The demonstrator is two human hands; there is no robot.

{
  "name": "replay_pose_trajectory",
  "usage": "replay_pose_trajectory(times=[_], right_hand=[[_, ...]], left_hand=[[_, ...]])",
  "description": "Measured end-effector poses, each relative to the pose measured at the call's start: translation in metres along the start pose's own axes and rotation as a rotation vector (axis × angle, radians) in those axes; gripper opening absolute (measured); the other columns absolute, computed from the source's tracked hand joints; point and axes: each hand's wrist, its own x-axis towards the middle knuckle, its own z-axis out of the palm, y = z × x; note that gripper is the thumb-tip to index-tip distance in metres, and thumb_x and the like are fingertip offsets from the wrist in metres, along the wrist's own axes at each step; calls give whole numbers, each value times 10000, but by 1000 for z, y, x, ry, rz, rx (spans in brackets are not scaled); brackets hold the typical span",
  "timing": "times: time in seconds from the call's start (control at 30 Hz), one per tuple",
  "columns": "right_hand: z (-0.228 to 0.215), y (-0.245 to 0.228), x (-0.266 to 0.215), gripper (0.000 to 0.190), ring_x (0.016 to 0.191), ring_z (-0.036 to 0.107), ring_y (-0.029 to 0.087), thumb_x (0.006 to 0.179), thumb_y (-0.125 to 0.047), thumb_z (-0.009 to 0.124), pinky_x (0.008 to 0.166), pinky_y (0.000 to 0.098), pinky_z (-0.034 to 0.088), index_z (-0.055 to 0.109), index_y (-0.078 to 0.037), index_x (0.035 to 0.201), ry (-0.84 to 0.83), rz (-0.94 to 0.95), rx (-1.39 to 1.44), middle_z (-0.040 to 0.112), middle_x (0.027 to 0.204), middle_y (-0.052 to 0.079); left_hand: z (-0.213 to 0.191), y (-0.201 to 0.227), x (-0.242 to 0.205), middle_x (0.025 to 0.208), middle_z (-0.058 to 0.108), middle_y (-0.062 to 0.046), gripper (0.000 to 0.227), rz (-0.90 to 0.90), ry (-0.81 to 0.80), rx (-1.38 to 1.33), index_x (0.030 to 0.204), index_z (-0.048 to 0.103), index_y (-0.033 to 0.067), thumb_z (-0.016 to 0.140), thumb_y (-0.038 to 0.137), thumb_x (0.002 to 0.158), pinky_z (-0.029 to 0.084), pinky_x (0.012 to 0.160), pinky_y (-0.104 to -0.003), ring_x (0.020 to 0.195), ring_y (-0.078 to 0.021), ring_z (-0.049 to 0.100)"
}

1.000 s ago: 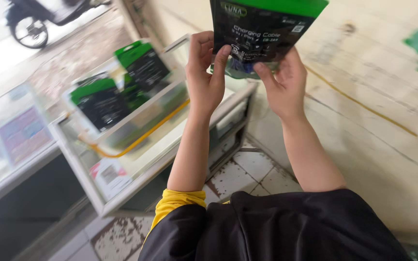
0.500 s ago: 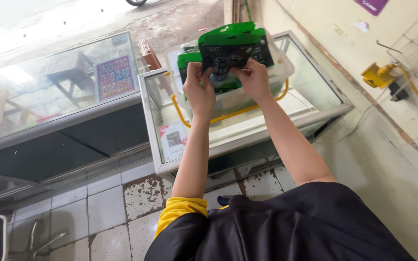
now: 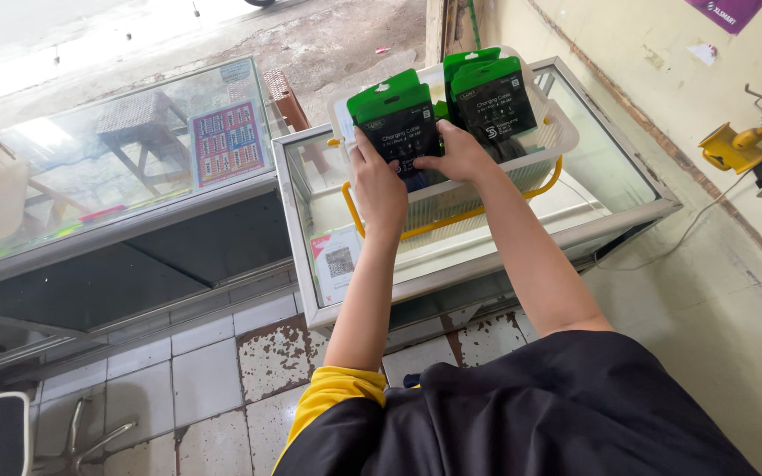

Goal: The person removes packaged charging cables from a wire wall rack and places them into a yellow plastic basket sitting on a glass display case.

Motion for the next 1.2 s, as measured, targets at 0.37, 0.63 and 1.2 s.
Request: replay_pose_trajectory(times=[0.37, 0.63, 1.2], right_hand=[[8, 0, 3, 762, 1093, 658, 422, 798, -399, 889, 910, 461, 527, 448, 33, 1245, -91, 158, -250, 687, 1119, 271], [14, 6, 10, 1052, 1201, 628, 405, 637, -360, 977, 986, 435, 514, 366, 32, 1398, -189, 207, -258, 666, 1247, 271], [11, 0, 4, 1289, 1260, 601, 380, 708, -405, 907, 1043, 419, 483, 56, -152, 1643, -136, 121, -242, 613, 1366, 252]], left_hand=[[0, -3, 6, 1607, 201, -375, 978, 136, -16, 95, 1533, 155, -153, 752, -30, 767, 380, 1135, -437, 1440, -499, 348], [0, 1, 6, 1599, 157, -375, 1033, 101, -44, 170, 1511, 162, -171, 831, 72, 761, 372, 1145, -435, 1455, -485, 328], [6, -11, -2, 1695, 193, -204, 728, 331, 6, 246, 1484, 442, -27, 738, 293, 901, 336, 1218, -502, 1546, -465, 221]])
